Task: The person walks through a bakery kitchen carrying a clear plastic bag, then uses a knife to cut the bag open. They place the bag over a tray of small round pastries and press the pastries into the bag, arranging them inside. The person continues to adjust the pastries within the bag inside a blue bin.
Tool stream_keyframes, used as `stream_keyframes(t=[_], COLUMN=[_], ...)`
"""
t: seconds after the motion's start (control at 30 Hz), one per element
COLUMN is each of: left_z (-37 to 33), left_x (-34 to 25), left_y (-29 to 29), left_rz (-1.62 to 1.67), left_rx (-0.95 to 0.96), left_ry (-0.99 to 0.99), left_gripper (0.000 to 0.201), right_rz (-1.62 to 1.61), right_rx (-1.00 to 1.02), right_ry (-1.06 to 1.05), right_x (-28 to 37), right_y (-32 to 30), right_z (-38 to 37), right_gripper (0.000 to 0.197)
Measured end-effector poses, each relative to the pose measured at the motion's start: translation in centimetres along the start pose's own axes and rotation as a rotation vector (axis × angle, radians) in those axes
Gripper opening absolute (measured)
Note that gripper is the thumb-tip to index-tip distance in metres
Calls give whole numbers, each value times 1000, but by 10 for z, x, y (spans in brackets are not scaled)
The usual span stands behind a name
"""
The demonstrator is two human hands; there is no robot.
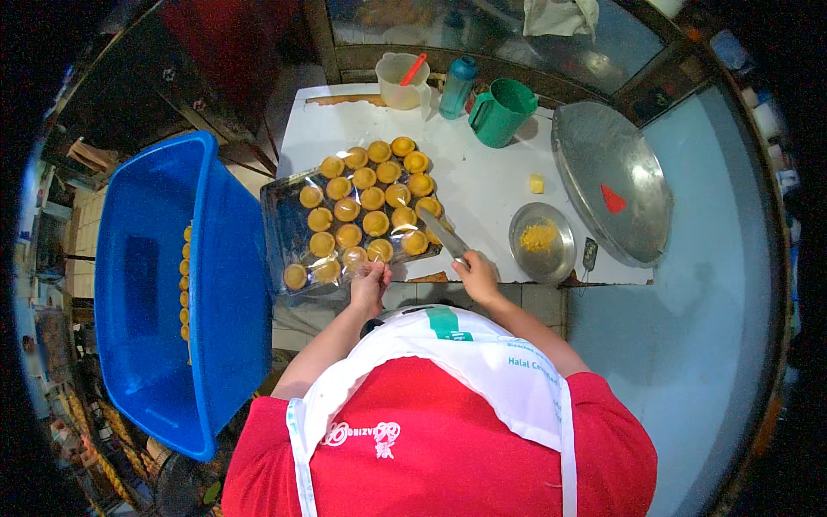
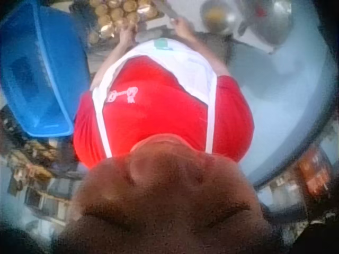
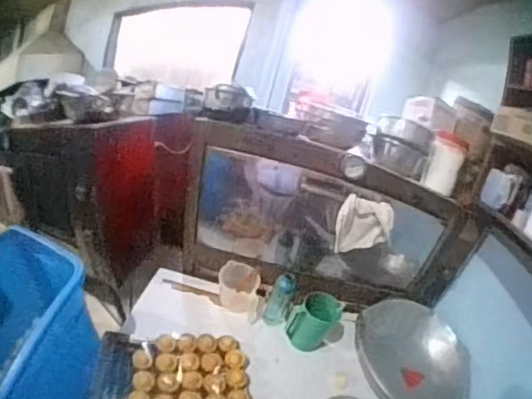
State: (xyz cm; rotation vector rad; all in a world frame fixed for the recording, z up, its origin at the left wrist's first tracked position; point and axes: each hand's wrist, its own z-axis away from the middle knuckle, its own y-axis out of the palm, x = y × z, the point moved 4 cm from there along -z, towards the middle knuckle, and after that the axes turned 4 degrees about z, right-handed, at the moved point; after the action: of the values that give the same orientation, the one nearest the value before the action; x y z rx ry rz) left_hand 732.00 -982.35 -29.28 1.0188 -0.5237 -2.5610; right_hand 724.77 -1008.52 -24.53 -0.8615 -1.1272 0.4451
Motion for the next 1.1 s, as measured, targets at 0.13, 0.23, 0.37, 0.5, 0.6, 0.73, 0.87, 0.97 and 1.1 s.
stream_keyframes(t=[0.13,0.23,0.37,0.5,0.6,0.73,0.87,0.97,1.1], left_z=[-2,-11,0,10,23,9,15,23,41], left_x=[3,9,-2,4,-11,-6,-2,5,13], left_y=[13,-4,9,12,21,-6,-18,-14,17], left_rz=[-103,59,-61,-33,-100,-57,144,149,90], left_rx=[107,4,128,51,6,37,-81,-24,30], left_ry=[57,53,92,56,99,59,-11,10,32], left_gripper=[10,11,11,13,14,9,10,16,26], right_rz=[-32,-37,74,-39,87,17,-81,-100,-127], right_rx=[83,70,-6,13,79,-15,82,158,120], right_ry=[-175,-54,-158,-208,-216,-232,-192,-197,-174], right_x=[11,-18,-10,9,-13,-2,-3,-4,-6], right_y=[20,-5,-22,-15,-29,-18,-8,-2,11], right_z=[-21,-39,-30,-45,-55,-48,-38,-37,-66], right_gripper=[36,41,33,38,39,36,36,37,37])
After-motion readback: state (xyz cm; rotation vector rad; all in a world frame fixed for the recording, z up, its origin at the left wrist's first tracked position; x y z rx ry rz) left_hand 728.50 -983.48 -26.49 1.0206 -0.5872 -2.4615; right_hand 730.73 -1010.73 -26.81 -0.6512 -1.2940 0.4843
